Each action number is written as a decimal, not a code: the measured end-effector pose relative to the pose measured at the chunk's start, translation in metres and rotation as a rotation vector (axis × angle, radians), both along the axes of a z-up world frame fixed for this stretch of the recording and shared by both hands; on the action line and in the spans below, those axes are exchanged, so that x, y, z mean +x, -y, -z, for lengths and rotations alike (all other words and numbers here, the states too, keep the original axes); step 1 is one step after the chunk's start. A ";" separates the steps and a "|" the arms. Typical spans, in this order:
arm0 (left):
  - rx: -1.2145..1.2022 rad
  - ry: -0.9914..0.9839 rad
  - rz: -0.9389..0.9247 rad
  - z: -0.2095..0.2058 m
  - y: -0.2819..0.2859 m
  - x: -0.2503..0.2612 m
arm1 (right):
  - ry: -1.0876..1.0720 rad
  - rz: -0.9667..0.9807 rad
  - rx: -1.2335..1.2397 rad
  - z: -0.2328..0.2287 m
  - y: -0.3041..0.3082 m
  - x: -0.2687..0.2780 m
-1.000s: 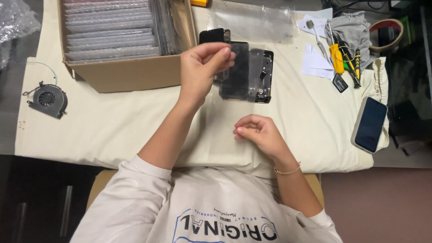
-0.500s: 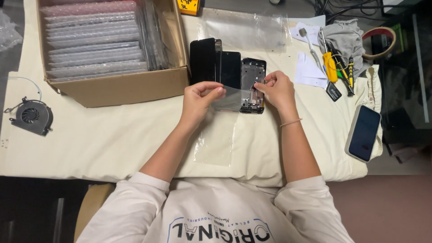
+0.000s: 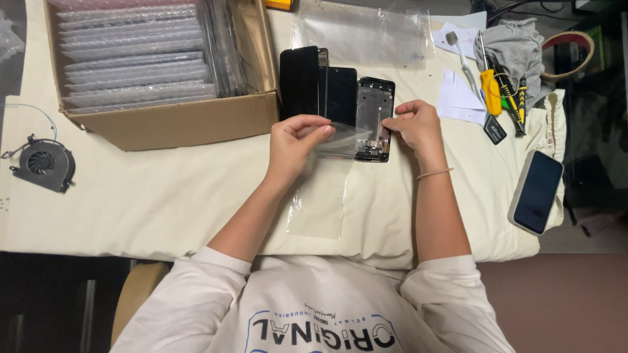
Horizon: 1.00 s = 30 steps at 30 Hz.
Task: The person is peeling protective plastic films from various mobile phone components, such as screens and frames, and then carefully placing them into a cardboard box with bubble wrap dividers.
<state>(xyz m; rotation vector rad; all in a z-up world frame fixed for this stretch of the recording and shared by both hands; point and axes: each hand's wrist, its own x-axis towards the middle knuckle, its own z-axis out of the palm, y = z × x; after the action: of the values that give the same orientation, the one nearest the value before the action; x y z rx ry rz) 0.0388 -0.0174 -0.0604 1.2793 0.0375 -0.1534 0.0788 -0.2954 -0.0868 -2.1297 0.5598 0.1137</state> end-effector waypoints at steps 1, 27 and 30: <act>0.010 0.008 -0.003 0.000 0.000 0.000 | 0.018 0.026 0.080 0.004 0.001 0.000; 0.001 0.150 -0.028 -0.026 -0.005 -0.011 | 0.578 -0.449 0.415 -0.092 -0.072 -0.056; 0.007 0.170 -0.039 -0.029 -0.004 -0.010 | 0.579 -0.514 0.291 -0.106 -0.068 -0.061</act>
<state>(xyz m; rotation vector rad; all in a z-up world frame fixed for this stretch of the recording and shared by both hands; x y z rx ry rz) 0.0289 -0.0129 -0.0318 1.2937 -0.0823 -0.0105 0.0182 -0.2275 0.0193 -1.8527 -0.3295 -0.1298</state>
